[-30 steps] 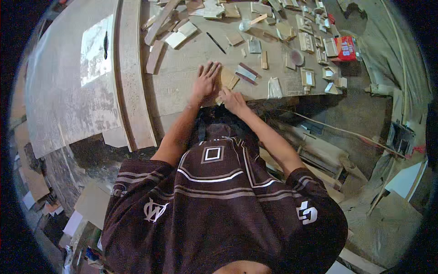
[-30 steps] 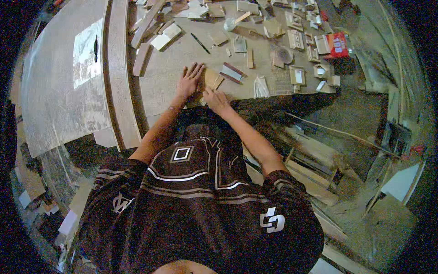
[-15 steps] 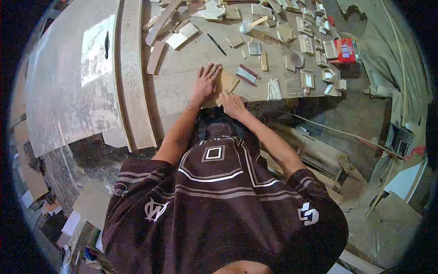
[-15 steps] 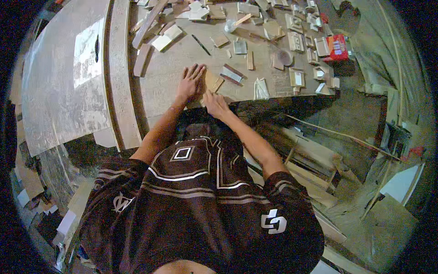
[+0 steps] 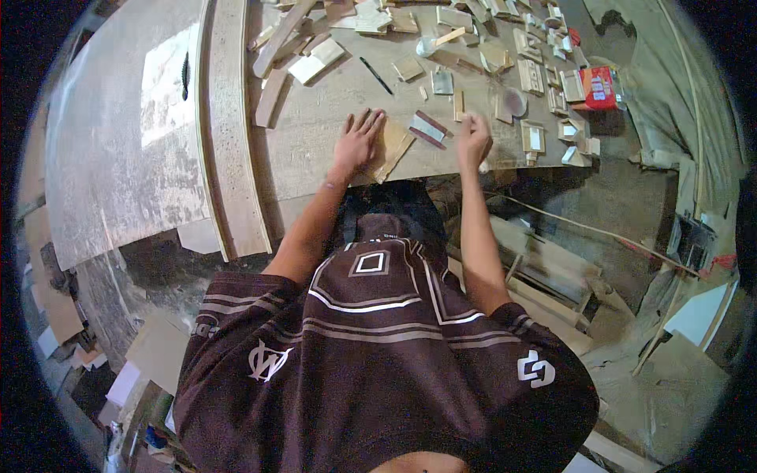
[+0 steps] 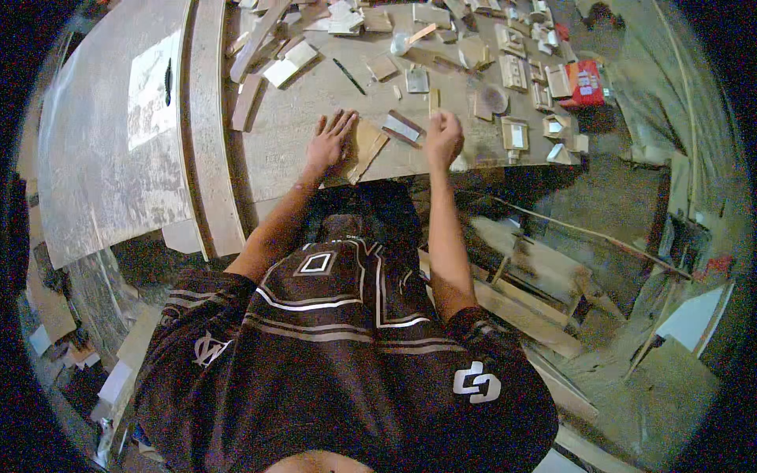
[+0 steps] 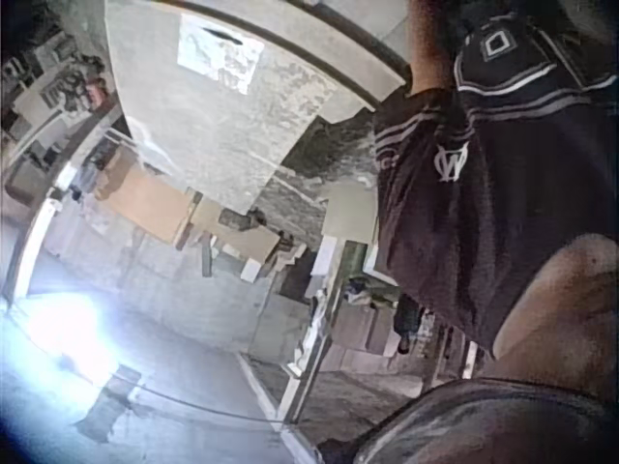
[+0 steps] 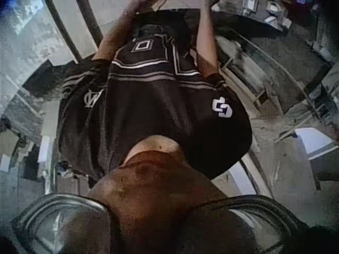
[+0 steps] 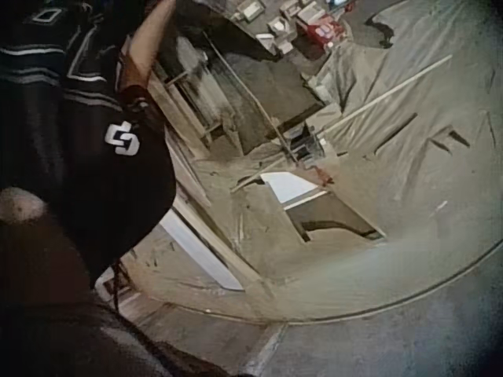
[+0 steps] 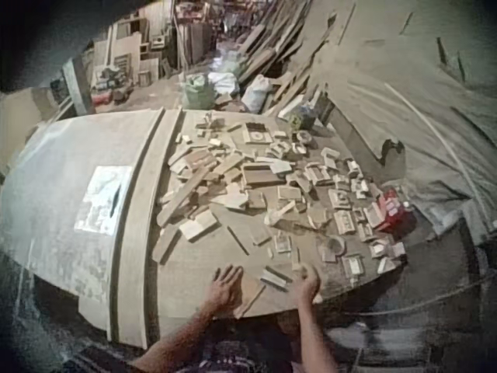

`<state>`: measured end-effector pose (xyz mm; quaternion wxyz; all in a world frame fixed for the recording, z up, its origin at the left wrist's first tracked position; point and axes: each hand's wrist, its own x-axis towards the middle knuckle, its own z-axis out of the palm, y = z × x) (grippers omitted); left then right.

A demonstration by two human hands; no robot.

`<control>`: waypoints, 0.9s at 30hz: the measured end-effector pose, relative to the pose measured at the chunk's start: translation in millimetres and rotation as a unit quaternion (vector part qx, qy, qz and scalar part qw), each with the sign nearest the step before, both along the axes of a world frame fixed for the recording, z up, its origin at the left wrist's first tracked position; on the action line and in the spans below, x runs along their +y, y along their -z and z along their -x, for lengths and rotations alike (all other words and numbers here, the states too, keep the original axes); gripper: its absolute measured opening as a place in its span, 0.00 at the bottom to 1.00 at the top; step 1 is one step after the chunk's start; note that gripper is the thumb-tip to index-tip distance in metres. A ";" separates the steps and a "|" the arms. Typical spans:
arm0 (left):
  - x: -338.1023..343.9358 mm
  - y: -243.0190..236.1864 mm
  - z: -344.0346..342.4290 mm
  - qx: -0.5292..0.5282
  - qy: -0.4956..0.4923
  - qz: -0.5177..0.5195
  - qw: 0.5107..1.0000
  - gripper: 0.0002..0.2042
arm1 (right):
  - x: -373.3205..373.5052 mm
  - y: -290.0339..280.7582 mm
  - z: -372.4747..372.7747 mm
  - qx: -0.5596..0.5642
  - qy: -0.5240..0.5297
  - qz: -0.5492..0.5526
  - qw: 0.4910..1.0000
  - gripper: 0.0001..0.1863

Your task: Inspecting, sorting, and cleaning small wood scraps on a workbench.

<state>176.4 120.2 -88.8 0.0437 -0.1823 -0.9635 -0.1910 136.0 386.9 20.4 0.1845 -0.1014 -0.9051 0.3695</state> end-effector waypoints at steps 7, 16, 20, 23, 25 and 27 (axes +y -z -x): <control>-1.9 8.2 0.4 -0.008 -0.004 -0.002 1.000 0.34 | -56.8 20.1 -49.5 -0.216 -0.272 -0.129 0.929 0.12; -0.5 -3.3 0.8 0.008 0.000 0.003 1.000 0.33 | -89.2 54.2 -90.6 -0.165 -0.335 -0.153 0.915 0.05; -1.0 -7.3 -1.9 0.001 0.001 -0.032 0.999 0.34 | -91.9 54.3 -88.8 -0.159 -0.377 -0.213 0.887 0.05; -0.9 -9.7 -1.0 0.003 -0.002 -0.028 1.000 0.34 | -88.9 60.5 -88.8 -0.136 -0.394 -0.236 0.878 0.07; -0.8 -8.8 0.9 -0.018 0.005 -0.001 1.000 0.34 | -88.2 65.1 -90.1 -0.125 -0.397 -0.230 0.880 0.07; -1.6 -5.8 1.1 -0.008 0.002 -0.004 1.000 0.35 | -88.9 68.8 -95.0 -0.102 -0.383 -0.249 0.884 0.06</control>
